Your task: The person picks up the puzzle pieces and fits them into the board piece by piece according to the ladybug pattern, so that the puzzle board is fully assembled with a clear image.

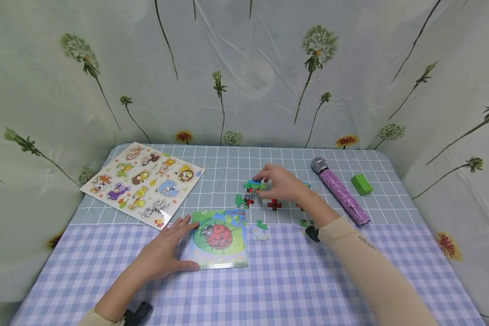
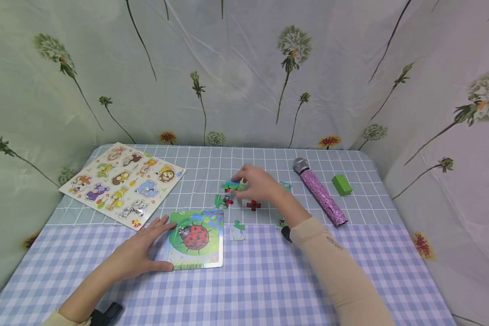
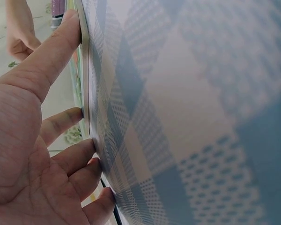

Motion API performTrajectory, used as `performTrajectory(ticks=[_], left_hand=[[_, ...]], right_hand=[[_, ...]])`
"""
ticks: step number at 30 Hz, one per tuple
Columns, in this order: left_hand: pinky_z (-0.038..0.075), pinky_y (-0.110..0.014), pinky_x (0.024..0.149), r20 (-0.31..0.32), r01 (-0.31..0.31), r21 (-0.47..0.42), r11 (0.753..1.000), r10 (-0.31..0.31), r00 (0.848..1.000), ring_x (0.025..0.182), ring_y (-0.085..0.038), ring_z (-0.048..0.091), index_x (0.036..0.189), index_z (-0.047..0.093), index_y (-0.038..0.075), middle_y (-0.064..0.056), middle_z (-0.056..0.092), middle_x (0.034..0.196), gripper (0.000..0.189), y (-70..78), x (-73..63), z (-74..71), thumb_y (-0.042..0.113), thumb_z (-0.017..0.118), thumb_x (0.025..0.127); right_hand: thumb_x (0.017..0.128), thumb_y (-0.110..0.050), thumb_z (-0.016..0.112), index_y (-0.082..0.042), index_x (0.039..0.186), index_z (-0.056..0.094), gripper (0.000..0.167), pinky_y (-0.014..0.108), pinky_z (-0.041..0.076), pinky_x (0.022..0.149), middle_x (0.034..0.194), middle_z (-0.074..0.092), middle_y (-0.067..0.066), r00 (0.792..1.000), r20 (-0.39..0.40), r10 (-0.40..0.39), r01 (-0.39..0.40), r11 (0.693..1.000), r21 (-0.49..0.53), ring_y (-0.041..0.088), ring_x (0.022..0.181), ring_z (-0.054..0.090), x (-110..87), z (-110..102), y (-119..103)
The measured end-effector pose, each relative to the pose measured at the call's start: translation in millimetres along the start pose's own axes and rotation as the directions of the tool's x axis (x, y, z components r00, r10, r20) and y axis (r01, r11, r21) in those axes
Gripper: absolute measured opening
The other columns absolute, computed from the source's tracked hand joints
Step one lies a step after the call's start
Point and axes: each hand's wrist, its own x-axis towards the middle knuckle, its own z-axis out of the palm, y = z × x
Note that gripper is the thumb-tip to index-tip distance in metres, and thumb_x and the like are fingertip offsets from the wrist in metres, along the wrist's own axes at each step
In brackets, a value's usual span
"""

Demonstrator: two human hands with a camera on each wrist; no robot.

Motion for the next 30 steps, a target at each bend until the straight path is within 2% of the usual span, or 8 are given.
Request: performTrajectory(ticks=[11, 18, 24, 30], left_hand=[[0.034, -0.074, 0.123, 0.006, 0.005, -0.005, 1.000, -0.005, 1.000, 0.161, -0.047, 0.032, 0.162, 0.049, 0.021, -0.017, 0.036, 0.174, 0.110, 0.5, -0.3, -1.2, 0.061, 0.094, 0.070], [0.034, -0.074, 0.124, 0.002, -0.005, -0.006, 1.000, 0.005, 1.000, 0.160, -0.048, 0.033, 0.161, 0.049, 0.020, -0.019, 0.037, 0.173, 0.109, -0.2, -0.3, -1.5, 0.060, 0.094, 0.071], [0.034, -0.073, 0.125, 0.003, -0.005, -0.009, 1.000, 0.005, 1.000, 0.160, -0.048, 0.033, 0.161, 0.050, 0.019, -0.019, 0.037, 0.173, 0.108, 0.2, 0.1, -2.2, 0.059, 0.095, 0.071], [0.036, -0.076, 0.121, 0.006, -0.003, -0.007, 1.000, 0.003, 1.000, 0.160, -0.048, 0.033, 0.161, 0.050, 0.019, -0.019, 0.036, 0.174, 0.109, -0.1, 1.0, -1.7, 0.061, 0.094, 0.070]], right_hand=[[0.094, -0.027, 0.080, -0.012, 0.129, 0.078, 0.038, 0.034, 0.059, 0.086, 0.117, 0.072, 0.003, 0.996, 0.048, -0.073, 0.073, 0.997, 0.010, 0.021, 0.105, 0.069, -2.4, 22.0, -20.4], [0.093, -0.025, 0.081, -0.011, 0.129, 0.078, 0.039, 0.023, 0.054, 0.079, 0.115, 0.070, 0.003, 0.992, 0.088, -0.095, 0.089, 0.994, 0.068, 0.015, 0.094, 0.065, -2.8, 36.8, -34.1], [0.094, -0.029, 0.081, -0.014, 0.129, 0.078, 0.038, 0.026, 0.056, 0.085, 0.115, 0.071, 0.000, 0.985, 0.124, -0.120, 0.117, 0.993, 0.031, 0.012, 0.095, 0.062, 0.5, 50.4, -47.1], [0.094, -0.033, 0.081, -0.017, 0.129, 0.079, 0.039, 0.029, 0.056, 0.085, 0.118, 0.072, -0.001, 0.977, 0.144, -0.155, 0.161, 0.986, -0.031, 0.011, 0.095, 0.063, 3.8, 63.0, -57.0]])
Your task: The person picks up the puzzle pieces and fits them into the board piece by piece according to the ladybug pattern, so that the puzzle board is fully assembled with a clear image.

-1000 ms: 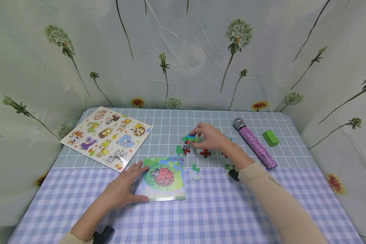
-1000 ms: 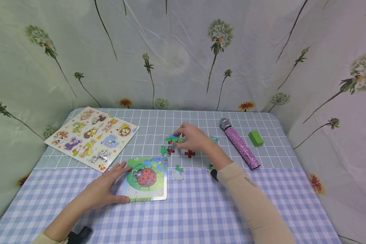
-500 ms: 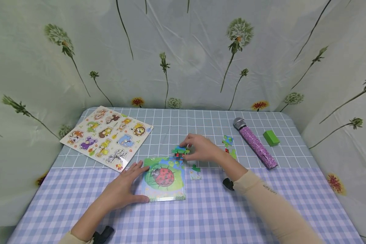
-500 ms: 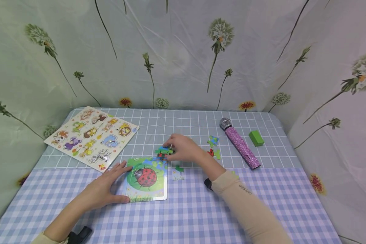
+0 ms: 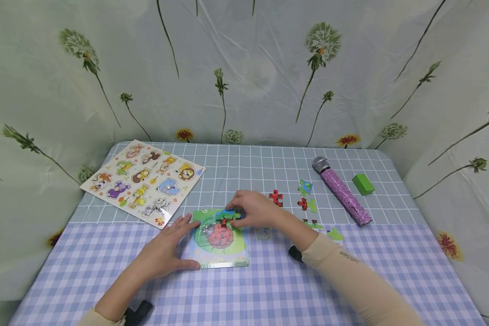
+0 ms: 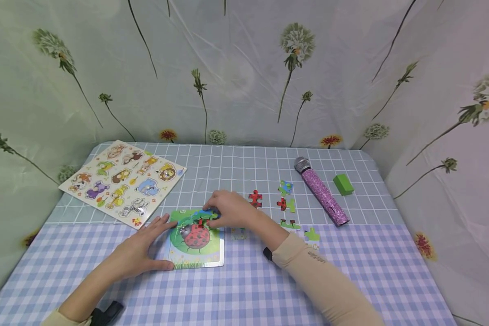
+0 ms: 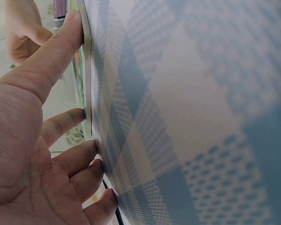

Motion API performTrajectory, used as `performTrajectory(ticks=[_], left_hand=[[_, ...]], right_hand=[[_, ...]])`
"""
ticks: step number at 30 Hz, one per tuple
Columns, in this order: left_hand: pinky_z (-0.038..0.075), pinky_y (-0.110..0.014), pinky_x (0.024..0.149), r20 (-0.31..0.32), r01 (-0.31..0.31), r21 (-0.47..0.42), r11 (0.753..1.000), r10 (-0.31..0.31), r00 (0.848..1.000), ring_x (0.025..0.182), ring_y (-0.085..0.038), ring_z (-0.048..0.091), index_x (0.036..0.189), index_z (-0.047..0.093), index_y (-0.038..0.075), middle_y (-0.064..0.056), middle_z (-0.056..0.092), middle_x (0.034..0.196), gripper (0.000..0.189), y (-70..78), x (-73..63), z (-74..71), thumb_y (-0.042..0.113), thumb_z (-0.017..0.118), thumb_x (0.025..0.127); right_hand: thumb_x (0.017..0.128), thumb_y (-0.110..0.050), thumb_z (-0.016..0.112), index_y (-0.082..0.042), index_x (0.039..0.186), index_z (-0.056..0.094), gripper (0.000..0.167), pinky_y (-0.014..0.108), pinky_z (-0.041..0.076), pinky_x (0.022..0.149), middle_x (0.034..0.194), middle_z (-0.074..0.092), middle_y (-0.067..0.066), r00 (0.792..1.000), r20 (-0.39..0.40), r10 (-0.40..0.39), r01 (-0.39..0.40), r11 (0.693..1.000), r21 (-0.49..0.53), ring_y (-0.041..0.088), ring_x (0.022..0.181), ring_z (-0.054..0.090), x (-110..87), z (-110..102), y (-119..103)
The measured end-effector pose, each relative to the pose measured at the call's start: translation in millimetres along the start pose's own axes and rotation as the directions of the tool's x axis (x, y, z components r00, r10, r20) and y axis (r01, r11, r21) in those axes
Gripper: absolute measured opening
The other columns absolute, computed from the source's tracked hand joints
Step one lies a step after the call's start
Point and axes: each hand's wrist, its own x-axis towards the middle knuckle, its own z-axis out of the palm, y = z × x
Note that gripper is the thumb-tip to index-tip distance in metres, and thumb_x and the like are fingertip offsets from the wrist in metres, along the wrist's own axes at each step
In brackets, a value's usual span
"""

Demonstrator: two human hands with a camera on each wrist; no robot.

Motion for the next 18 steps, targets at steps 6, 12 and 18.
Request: performTrajectory(ticks=[6, 12, 18], left_hand=[[0.038, -0.076, 0.120, 0.001, -0.005, 0.010, 1.000, 0.005, 1.000, 0.160, -0.048, 0.034, 0.161, 0.049, 0.020, -0.019, 0.036, 0.174, 0.109, -0.4, 0.6, -0.3, 0.062, 0.093, 0.071], [0.038, -0.077, 0.119, 0.010, -0.001, 0.005, 1.000, 0.001, 1.000, 0.160, -0.048, 0.033, 0.162, 0.049, 0.021, -0.018, 0.036, 0.174, 0.109, -0.2, 0.6, -0.7, 0.063, 0.093, 0.071], [0.040, -0.077, 0.117, 0.007, -0.002, 0.006, 1.000, 0.002, 1.000, 0.160, -0.048, 0.033, 0.162, 0.049, 0.020, -0.019, 0.036, 0.174, 0.109, 0.2, 0.0, -1.3, 0.063, 0.093, 0.071]], right_hand=[[0.094, -0.035, 0.083, -0.018, 0.127, 0.080, 0.038, 0.032, 0.058, 0.088, 0.117, 0.073, -0.002, 1.000, -0.002, -0.028, 0.028, 0.999, -0.028, 0.011, 0.098, 0.067, 3.7, 4.8, -6.6], [0.094, -0.036, 0.083, -0.016, 0.126, 0.080, 0.038, 0.029, 0.058, 0.088, 0.114, 0.072, -0.002, 1.000, 0.017, -0.024, 0.025, 0.999, -0.032, 0.011, 0.098, 0.065, 9.8, 8.4, -11.6], [0.094, -0.035, 0.084, -0.015, 0.127, 0.080, 0.039, 0.030, 0.057, 0.089, 0.116, 0.072, 0.000, 0.999, 0.041, -0.018, 0.019, 1.000, -0.024, 0.012, 0.099, 0.065, 14.8, 8.7, -15.3]])
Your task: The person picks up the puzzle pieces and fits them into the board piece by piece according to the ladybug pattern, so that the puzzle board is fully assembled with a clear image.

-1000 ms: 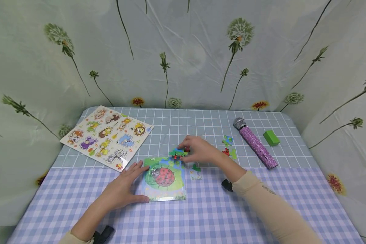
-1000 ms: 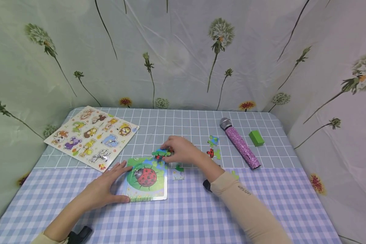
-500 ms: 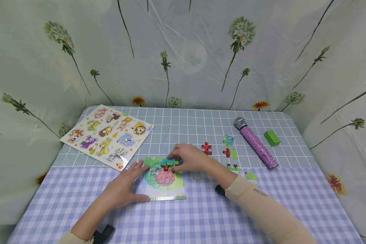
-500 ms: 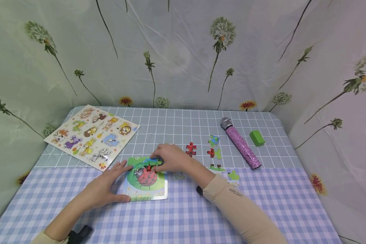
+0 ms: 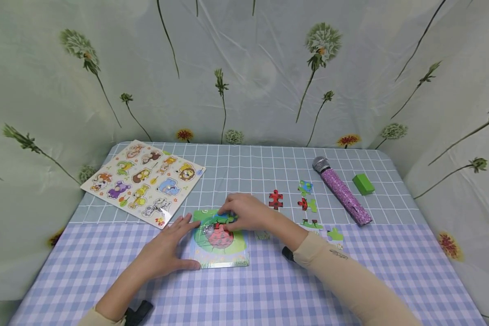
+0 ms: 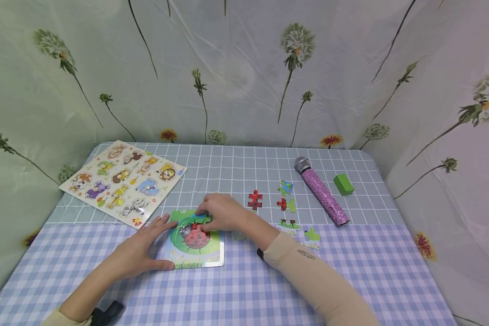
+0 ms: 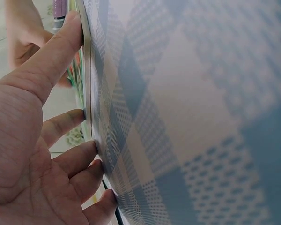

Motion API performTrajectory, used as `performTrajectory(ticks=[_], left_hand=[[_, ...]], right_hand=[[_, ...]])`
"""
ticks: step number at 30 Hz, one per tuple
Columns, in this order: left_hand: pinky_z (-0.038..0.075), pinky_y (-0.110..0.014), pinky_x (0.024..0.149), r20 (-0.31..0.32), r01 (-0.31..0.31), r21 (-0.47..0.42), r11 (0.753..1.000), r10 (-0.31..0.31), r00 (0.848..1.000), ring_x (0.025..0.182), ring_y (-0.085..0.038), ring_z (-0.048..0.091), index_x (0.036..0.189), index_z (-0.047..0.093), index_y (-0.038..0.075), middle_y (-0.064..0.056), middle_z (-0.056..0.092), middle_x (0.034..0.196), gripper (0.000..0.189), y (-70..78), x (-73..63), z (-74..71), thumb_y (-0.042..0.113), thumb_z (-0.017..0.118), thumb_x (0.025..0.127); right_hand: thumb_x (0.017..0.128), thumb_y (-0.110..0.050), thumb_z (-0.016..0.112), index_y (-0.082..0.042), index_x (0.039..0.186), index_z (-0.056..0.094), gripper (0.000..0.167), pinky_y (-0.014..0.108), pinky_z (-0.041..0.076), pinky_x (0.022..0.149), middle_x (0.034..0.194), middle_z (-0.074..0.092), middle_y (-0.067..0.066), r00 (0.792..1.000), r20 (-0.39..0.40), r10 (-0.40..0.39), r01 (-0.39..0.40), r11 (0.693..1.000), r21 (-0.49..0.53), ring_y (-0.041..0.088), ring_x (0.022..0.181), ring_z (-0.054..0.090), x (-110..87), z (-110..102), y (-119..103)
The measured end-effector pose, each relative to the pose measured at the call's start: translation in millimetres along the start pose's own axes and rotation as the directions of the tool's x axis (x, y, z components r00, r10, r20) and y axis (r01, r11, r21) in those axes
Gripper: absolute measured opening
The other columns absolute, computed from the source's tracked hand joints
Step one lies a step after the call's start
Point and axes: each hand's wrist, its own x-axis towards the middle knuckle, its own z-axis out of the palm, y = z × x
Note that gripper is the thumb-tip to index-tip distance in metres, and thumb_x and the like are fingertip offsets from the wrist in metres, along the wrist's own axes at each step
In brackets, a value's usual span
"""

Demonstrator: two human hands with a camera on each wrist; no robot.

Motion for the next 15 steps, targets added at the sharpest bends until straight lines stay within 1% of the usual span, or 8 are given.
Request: performTrajectory(ticks=[7, 11, 15], left_hand=[[0.039, -0.076, 0.118, -0.003, -0.002, 0.002, 1.000, 0.002, 1.000, 0.160, -0.049, 0.034, 0.161, 0.049, 0.019, -0.019, 0.036, 0.174, 0.109, 1.3, 0.4, -0.7, 0.062, 0.093, 0.071], [0.039, -0.076, 0.118, -0.003, -0.002, 0.001, 1.000, 0.002, 1.000, 0.160, -0.049, 0.034, 0.161, 0.050, 0.019, -0.019, 0.036, 0.174, 0.108, 1.6, 0.6, -0.7, 0.062, 0.093, 0.071], [0.041, -0.077, 0.117, -0.003, -0.001, 0.004, 1.000, 0.001, 1.000, 0.159, -0.049, 0.034, 0.160, 0.050, 0.020, -0.019, 0.037, 0.174, 0.107, 0.5, 0.5, 0.1, 0.062, 0.094, 0.071]], right_hand=[[0.095, -0.036, 0.084, -0.016, 0.128, 0.080, 0.038, 0.032, 0.057, 0.090, 0.117, 0.073, 0.000, 1.000, 0.023, -0.004, 0.005, 0.999, -0.041, 0.012, 0.101, 0.065, 5.3, -0.4, -1.5], [0.094, -0.036, 0.085, -0.017, 0.126, 0.081, 0.037, 0.035, 0.059, 0.091, 0.117, 0.074, 0.000, 1.000, 0.019, -0.009, 0.010, 0.998, -0.054, 0.013, 0.104, 0.068, 6.5, -0.3, -2.4], [0.093, -0.036, 0.086, -0.018, 0.124, 0.082, 0.036, 0.034, 0.058, 0.087, 0.112, 0.074, -0.001, 1.000, 0.007, -0.019, 0.019, 0.997, -0.078, 0.013, 0.099, 0.067, 7.1, 2.1, -2.2]])
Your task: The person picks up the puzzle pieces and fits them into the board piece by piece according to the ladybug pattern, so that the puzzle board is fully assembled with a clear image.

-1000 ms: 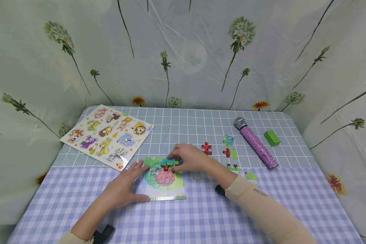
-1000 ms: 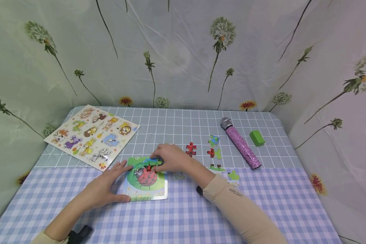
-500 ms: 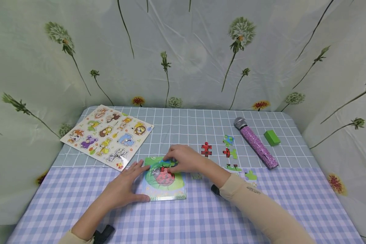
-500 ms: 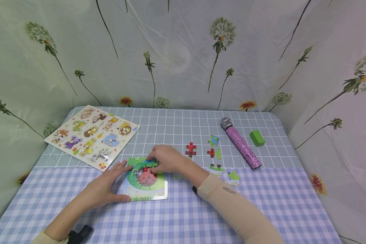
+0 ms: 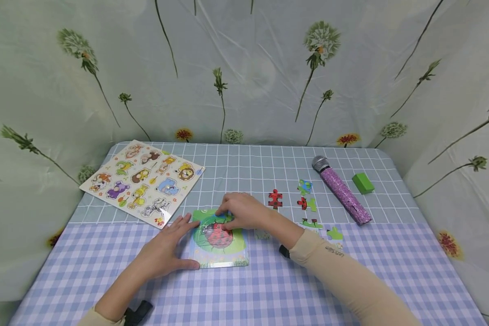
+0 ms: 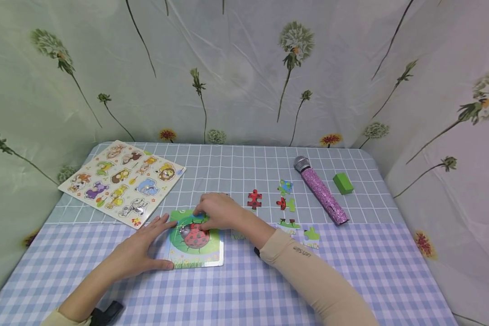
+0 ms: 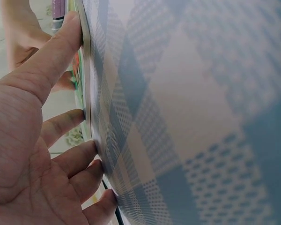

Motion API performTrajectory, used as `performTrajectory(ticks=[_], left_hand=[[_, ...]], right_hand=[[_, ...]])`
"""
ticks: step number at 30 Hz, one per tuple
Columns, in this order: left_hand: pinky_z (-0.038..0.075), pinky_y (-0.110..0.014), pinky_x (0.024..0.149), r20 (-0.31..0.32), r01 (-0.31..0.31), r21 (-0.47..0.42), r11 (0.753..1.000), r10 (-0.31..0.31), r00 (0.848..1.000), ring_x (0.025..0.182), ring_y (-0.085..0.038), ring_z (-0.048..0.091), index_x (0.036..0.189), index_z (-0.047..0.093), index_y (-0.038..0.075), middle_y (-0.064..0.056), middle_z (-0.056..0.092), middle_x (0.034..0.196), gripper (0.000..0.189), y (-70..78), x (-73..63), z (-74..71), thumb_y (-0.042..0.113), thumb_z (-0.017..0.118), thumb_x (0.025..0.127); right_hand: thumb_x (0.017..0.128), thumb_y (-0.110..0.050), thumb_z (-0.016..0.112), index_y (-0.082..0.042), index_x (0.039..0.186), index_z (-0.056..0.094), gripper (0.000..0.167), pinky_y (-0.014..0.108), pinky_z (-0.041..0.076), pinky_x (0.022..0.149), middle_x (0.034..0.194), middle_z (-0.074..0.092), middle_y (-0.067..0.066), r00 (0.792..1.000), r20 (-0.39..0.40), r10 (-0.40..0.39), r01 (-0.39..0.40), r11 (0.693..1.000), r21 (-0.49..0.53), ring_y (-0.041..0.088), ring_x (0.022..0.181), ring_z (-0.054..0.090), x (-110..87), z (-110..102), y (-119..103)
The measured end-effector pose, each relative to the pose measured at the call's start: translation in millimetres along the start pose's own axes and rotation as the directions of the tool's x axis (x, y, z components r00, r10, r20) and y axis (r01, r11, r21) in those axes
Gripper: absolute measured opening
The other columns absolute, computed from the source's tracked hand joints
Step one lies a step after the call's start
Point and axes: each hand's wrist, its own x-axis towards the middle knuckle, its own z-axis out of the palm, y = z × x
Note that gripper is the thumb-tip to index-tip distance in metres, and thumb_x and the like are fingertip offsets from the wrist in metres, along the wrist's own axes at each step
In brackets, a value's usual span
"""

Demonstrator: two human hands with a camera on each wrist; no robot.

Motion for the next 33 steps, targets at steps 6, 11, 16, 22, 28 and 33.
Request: performTrajectory(ticks=[6, 11, 16, 22, 28, 33], left_hand=[[0.041, -0.077, 0.116, 0.003, 0.002, -0.001, 1.000, -0.002, 1.000, 0.159, -0.049, 0.034, 0.160, 0.050, 0.020, -0.018, 0.036, 0.174, 0.108, -1.5, 0.3, 0.8, 0.062, 0.093, 0.071], [0.040, -0.078, 0.116, 0.009, 0.007, -0.001, 1.000, -0.007, 1.000, 0.159, -0.049, 0.034, 0.161, 0.050, 0.020, -0.019, 0.036, 0.174, 0.108, -1.1, 0.1, 0.7, 0.062, 0.093, 0.071], [0.040, -0.078, 0.116, 0.010, 0.008, 0.001, 1.000, -0.008, 1.000, 0.159, -0.049, 0.034, 0.161, 0.050, 0.020, -0.019, 0.036, 0.174, 0.108, -0.2, 0.1, 0.3, 0.062, 0.094, 0.071], [0.041, -0.079, 0.115, 0.013, 0.012, -0.001, 1.000, -0.012, 1.000, 0.159, -0.050, 0.033, 0.161, 0.050, 0.020, -0.019, 0.036, 0.174, 0.109, -0.9, 0.7, 0.9, 0.063, 0.093, 0.070], [0.040, -0.079, 0.116, 0.009, 0.013, -0.005, 1.000, -0.013, 1.000, 0.160, -0.049, 0.033, 0.161, 0.050, 0.020, -0.018, 0.036, 0.174, 0.109, -0.8, 0.7, 1.2, 0.062, 0.094, 0.070], [0.039, -0.078, 0.117, 0.007, 0.009, -0.005, 1.000, -0.009, 1.000, 0.160, -0.049, 0.034, 0.161, 0.050, 0.020, -0.019, 0.036, 0.174, 0.109, -0.8, 0.3, 1.2, 0.063, 0.093, 0.070]], right_hand=[[0.093, -0.036, 0.086, -0.019, 0.123, 0.083, 0.034, 0.033, 0.057, 0.086, 0.109, 0.073, -0.002, 1.000, -0.002, 0.000, 0.000, 1.000, -0.019, 0.012, 0.097, 0.066, 0.6, 1.5, -1.7], [0.093, -0.038, 0.086, -0.020, 0.123, 0.082, 0.035, 0.036, 0.058, 0.089, 0.112, 0.074, -0.002, 1.000, 0.007, 0.008, -0.007, 1.000, -0.026, 0.013, 0.100, 0.068, 1.6, 2.1, -1.6], [0.093, -0.040, 0.085, -0.021, 0.122, 0.083, 0.035, 0.036, 0.058, 0.088, 0.112, 0.074, -0.003, 1.000, 0.007, 0.009, -0.009, 0.999, -0.043, 0.012, 0.101, 0.068, 1.3, 1.9, -2.1], [0.094, -0.043, 0.085, -0.023, 0.126, 0.081, 0.038, 0.048, 0.054, 0.101, 0.119, 0.073, -0.003, 0.999, 0.022, 0.044, -0.044, 0.999, -0.023, 0.013, 0.111, 0.067, -1.1, -1.7, -3.5], [0.095, -0.041, 0.084, -0.024, 0.130, 0.078, 0.040, 0.050, 0.051, 0.101, 0.122, 0.071, -0.002, 0.997, 0.023, 0.077, -0.077, 0.997, 0.009, 0.016, 0.115, 0.067, -7.2, -13.0, 3.6], [0.097, -0.036, 0.082, -0.021, 0.134, 0.076, 0.039, 0.040, 0.058, 0.093, 0.122, 0.071, 0.002, 0.997, -0.010, 0.073, -0.072, 0.997, 0.032, 0.018, 0.111, 0.070, -13.5, -22.1, 16.5]])
